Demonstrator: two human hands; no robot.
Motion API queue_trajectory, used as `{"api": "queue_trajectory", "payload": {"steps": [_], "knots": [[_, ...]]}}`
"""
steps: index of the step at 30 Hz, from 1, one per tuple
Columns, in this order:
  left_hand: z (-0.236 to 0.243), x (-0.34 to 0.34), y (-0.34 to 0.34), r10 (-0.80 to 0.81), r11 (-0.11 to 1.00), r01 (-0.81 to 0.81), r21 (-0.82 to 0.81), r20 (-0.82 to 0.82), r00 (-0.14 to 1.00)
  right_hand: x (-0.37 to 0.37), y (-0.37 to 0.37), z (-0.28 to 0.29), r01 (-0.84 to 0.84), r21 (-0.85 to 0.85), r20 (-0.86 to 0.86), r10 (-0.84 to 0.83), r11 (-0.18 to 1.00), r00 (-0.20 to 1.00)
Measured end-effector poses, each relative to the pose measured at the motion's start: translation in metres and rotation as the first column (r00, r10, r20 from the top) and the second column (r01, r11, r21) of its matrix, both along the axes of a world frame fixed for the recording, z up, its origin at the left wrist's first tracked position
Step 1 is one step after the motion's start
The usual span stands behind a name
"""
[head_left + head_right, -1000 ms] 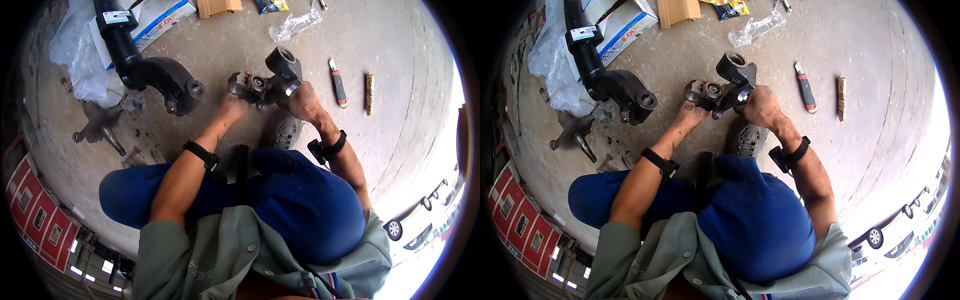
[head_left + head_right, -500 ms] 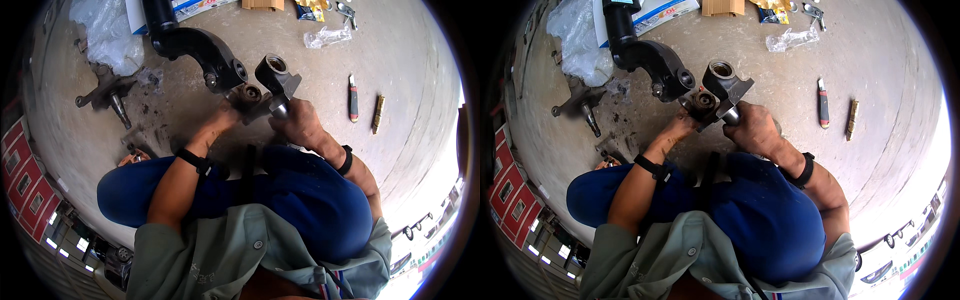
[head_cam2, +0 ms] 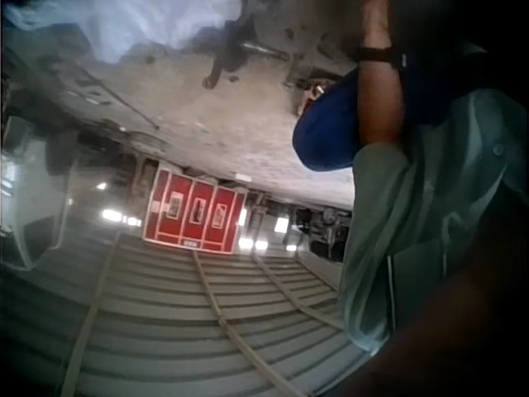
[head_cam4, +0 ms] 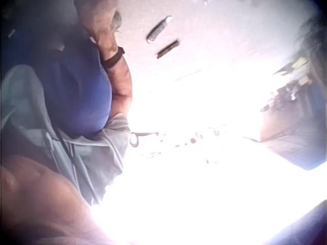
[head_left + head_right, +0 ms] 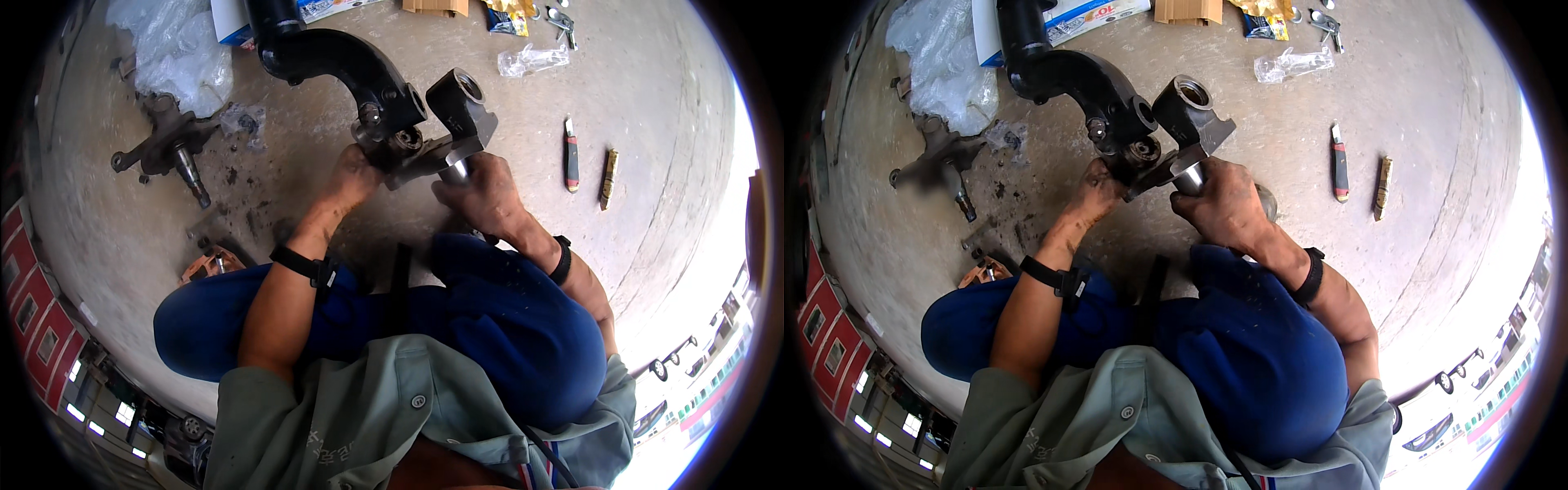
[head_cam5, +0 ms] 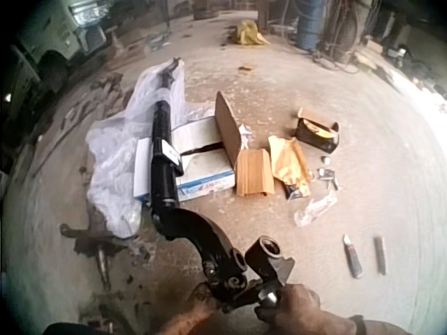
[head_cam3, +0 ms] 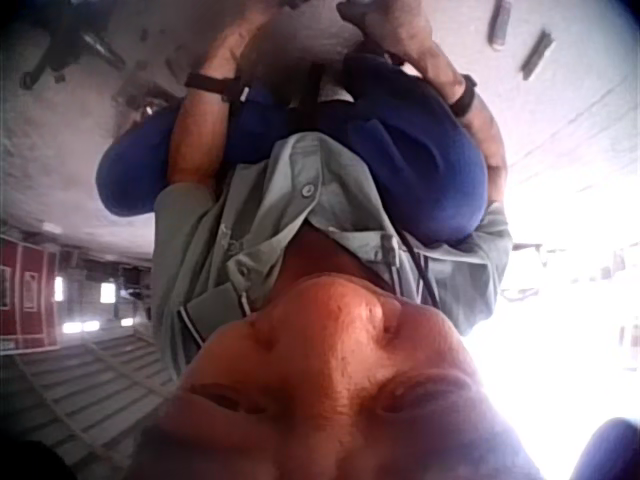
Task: The person unboxes and handles metal automotive components, applying a substance to a shaft by hand and fitting parts together while seated on the ground.
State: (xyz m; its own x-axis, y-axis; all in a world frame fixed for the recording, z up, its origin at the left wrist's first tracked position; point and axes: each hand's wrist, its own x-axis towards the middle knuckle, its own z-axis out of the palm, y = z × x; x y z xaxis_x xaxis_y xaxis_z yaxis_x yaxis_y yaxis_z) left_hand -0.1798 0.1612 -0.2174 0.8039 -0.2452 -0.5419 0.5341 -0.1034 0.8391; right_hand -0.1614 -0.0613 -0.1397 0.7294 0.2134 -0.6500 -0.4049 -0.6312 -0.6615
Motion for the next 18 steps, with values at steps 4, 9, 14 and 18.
{"api": "queue_trajectory", "payload": {"steps": [4, 9, 14, 18], "knots": [[0.002, -0.009, 0.008, -0.049, 0.99, 0.032, 0.136, 0.125, 0.991, -0.001, 0.008, 0.0, 0.025, 0.077, -0.043, -0.022, 0.997, 0.999], [0.006, -0.016, 0.016, -0.037, 0.989, 0.023, 0.145, 0.096, 0.995, 0.001, 0.016, 0.01, 0.02, 0.0, -0.13, -0.02, 1.0, 0.991], [0.002, -0.025, 0.021, -0.058, 0.987, 0.033, 0.16, 0.151, 0.987, -0.008, 0.016, 0.013, 0.056, 0.058, -0.161, -0.046, 0.997, 0.986], [-0.002, -0.031, 0.032, -0.23, 0.922, 0.158, 0.353, 0.17, 0.958, -0.016, 0.018, 0.004, 0.135, 0.152, -0.215, -0.101, 0.979, 0.971]]}}
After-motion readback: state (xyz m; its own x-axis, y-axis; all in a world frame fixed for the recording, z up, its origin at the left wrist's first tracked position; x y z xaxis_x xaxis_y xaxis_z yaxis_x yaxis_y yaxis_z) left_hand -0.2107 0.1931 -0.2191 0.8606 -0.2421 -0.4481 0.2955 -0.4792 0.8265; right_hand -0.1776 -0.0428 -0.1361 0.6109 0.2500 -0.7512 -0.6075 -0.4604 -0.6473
